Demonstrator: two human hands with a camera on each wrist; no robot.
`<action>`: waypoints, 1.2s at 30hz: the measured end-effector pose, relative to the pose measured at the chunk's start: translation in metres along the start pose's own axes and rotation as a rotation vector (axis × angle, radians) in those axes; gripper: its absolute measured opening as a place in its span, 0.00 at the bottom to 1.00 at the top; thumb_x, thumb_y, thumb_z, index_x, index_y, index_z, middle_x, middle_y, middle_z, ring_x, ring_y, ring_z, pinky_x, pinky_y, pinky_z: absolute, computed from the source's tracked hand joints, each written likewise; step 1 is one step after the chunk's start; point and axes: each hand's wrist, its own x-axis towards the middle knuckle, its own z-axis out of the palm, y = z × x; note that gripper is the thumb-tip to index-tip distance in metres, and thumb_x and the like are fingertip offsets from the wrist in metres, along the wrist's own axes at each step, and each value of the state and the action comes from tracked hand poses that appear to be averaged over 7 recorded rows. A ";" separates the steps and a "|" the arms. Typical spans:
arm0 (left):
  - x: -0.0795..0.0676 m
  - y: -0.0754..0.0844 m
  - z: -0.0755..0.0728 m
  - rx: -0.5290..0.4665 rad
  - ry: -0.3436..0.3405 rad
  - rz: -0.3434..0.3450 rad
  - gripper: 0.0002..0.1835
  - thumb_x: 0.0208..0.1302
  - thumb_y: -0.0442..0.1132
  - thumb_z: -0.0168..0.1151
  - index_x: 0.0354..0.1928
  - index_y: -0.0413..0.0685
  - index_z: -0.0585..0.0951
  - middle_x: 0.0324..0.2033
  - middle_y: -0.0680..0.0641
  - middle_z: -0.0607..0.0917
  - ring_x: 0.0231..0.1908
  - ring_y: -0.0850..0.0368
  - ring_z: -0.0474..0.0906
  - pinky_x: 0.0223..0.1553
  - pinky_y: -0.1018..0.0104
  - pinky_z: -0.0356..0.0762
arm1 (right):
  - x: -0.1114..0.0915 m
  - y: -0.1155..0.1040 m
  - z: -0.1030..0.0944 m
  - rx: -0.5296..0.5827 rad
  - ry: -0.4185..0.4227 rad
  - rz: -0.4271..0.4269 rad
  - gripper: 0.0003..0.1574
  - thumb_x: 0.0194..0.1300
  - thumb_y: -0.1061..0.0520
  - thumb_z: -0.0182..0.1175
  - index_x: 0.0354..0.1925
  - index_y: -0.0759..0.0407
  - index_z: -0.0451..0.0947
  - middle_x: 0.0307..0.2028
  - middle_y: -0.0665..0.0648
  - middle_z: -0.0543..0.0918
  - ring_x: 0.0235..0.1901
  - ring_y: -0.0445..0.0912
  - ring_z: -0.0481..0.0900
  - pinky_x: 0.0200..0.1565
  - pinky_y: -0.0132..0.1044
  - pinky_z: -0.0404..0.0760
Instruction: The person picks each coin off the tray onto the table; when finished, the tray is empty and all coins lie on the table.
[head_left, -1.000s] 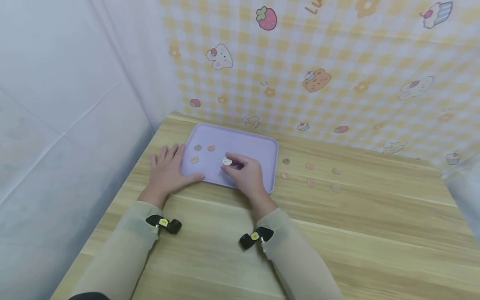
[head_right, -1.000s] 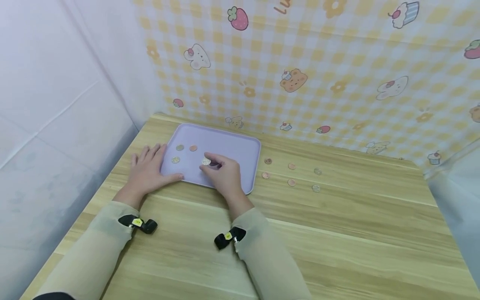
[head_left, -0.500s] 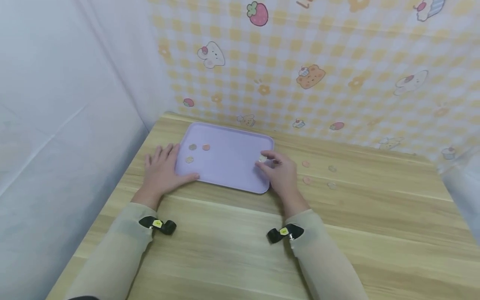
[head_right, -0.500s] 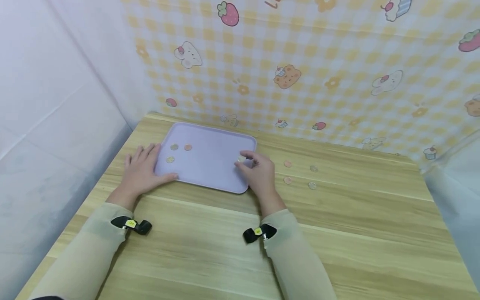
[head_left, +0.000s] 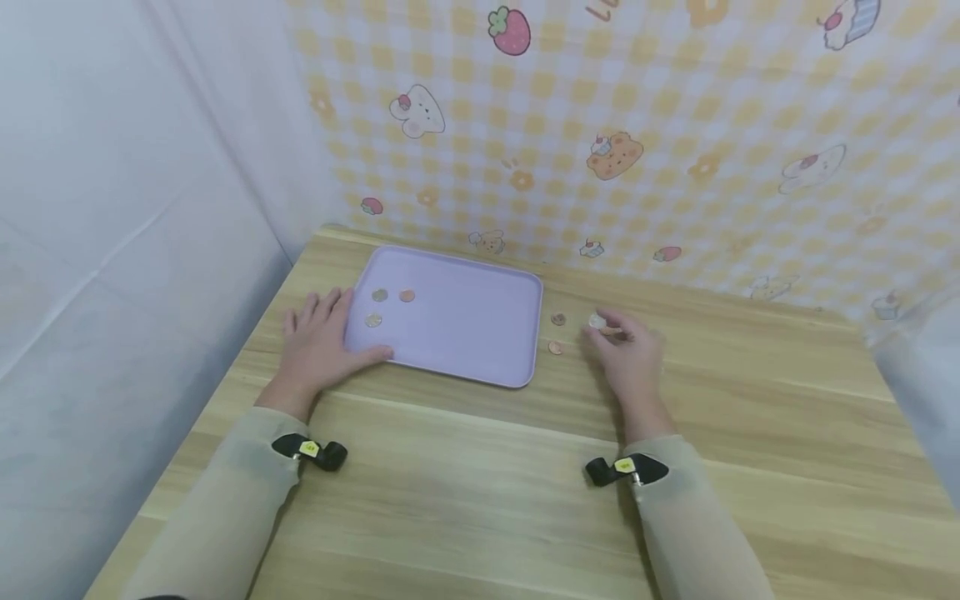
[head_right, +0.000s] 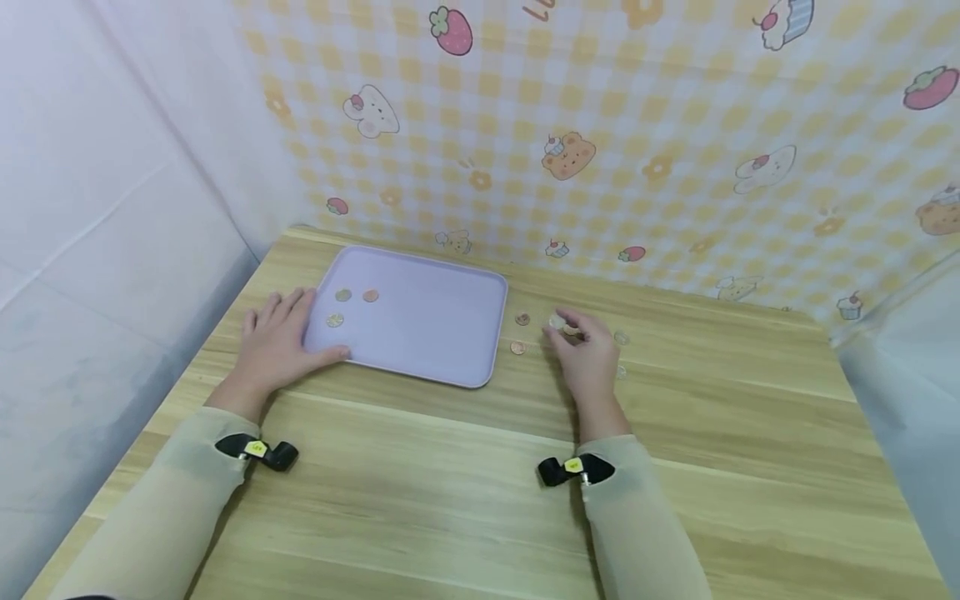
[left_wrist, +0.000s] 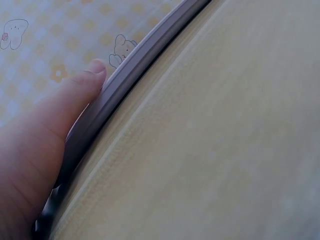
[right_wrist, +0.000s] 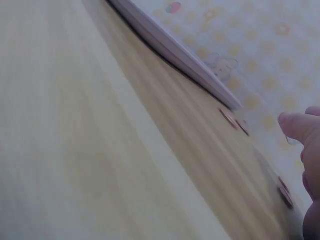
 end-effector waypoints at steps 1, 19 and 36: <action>0.000 0.001 0.000 0.003 0.000 0.001 0.72 0.52 0.85 0.64 0.86 0.46 0.51 0.82 0.32 0.54 0.80 0.24 0.40 0.73 0.21 0.26 | 0.000 0.005 -0.005 -0.005 0.013 0.003 0.23 0.63 0.61 0.78 0.56 0.62 0.88 0.52 0.62 0.89 0.46 0.51 0.87 0.46 0.23 0.83; -0.004 0.002 0.002 0.016 0.012 0.002 0.68 0.57 0.80 0.65 0.86 0.44 0.50 0.82 0.30 0.54 0.80 0.23 0.41 0.72 0.20 0.28 | 0.008 0.050 -0.089 -0.053 0.015 0.348 0.34 0.66 0.45 0.77 0.67 0.52 0.83 0.51 0.52 0.86 0.42 0.35 0.85 0.42 0.25 0.85; -0.002 0.002 0.006 0.009 0.018 0.007 0.67 0.59 0.80 0.63 0.86 0.45 0.50 0.83 0.32 0.53 0.80 0.24 0.40 0.73 0.20 0.27 | 0.028 0.079 -0.125 -0.374 -0.084 0.286 0.32 0.70 0.44 0.74 0.61 0.64 0.84 0.69 0.69 0.78 0.72 0.66 0.70 0.76 0.61 0.61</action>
